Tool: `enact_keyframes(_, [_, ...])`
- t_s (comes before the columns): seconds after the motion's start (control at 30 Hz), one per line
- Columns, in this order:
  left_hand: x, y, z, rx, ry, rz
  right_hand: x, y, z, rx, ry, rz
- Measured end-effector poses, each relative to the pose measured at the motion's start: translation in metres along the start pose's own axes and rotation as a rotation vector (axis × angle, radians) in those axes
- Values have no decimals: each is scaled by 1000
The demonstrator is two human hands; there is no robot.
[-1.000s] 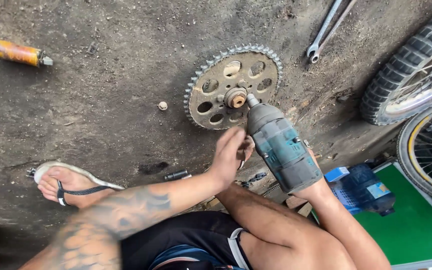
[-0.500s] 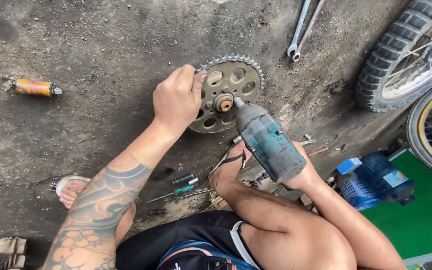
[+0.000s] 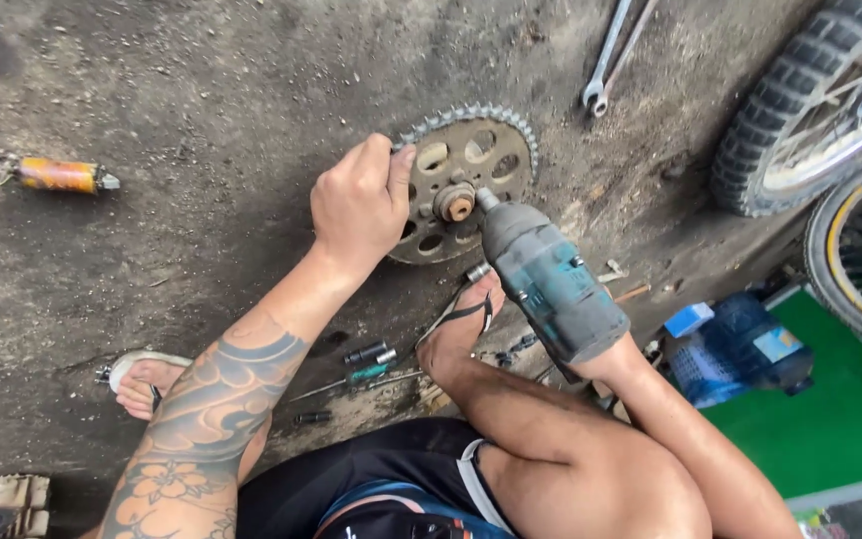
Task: The person retrieves a socket from a bucket, then uses a power drill to remove a bolt from a motorcycle sprocket. After removing the sprocket, they use a wrench to loosen additional bolts on the hub assembly.
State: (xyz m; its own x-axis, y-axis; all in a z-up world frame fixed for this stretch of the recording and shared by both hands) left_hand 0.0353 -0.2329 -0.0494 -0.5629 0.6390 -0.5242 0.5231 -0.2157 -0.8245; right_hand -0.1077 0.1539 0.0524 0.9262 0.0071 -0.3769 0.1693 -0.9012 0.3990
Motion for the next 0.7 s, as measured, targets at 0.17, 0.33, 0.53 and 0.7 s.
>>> enact_keyframes(0.17, [-1,1,-3,7,-17,13,-10,4,2,-9,3,-14])
enact_keyframes(0.33, [-1,-2,-3,-7,-31,5,-11,-6,2,-23,10,-22])
enact_keyframes(0.53, [-1,-2,-5,-22,-36,0,-12,-20,4,-65,7,-18])
enact_keyframes(0.7, [-12,-12,-5,-35,-13,-32,-2,-35,22,-115,-1,-2])
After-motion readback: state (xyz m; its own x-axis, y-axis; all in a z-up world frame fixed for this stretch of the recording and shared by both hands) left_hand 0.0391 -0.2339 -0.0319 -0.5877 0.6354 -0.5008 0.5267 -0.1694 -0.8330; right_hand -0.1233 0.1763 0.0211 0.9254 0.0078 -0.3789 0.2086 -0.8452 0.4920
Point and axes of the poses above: each hand's wrist, its own z-axis towards the middle knuckle, its own x-axis out of the palm, y = z × x, the point moved 5 cm from there along z, towards the middle knuckle, and after that the axes turned 4 degrees about -z, right-handed, at the moved point
